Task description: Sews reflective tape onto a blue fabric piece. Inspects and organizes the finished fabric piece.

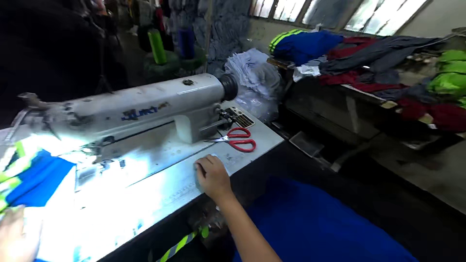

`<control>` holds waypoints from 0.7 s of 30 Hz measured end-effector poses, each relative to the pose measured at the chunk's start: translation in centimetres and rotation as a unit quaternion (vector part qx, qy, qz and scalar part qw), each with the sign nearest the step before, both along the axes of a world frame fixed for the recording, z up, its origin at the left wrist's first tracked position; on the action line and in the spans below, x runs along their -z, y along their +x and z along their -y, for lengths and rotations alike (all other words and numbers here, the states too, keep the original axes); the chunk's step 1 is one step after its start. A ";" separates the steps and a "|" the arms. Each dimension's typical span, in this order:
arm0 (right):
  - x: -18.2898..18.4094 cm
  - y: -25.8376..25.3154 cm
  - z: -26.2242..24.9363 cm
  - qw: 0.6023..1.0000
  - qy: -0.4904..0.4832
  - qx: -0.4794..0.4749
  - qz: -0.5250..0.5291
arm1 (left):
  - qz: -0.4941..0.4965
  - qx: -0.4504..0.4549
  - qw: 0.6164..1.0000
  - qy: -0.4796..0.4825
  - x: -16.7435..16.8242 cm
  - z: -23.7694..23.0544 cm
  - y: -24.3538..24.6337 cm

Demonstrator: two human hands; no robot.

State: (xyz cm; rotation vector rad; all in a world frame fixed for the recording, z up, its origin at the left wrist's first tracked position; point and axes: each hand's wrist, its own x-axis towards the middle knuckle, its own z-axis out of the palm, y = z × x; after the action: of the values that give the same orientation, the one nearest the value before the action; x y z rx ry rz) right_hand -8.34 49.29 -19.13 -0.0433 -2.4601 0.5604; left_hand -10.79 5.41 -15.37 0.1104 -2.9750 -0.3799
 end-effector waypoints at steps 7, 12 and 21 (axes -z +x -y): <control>-1.5 -0.6 -2.5 0.995 -0.086 -0.044 0.006 | -0.052 -0.012 0.999 0.010 1.5 1.1 0.0; -4.2 -3.4 -12.5 0.983 0.021 0.080 0.164 | -0.095 -0.025 0.995 0.008 1.9 1.0 -0.1; -5.3 -3.0 -17.7 0.915 0.163 0.067 0.363 | -0.087 -0.029 0.996 -0.002 2.4 3.3 -0.8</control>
State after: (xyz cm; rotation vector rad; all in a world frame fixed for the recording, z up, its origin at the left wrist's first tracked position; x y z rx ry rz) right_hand -11.30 66.95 -13.78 -0.3364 -3.2076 0.0508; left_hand -11.55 2.15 -17.73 0.1544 -2.7935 -0.3581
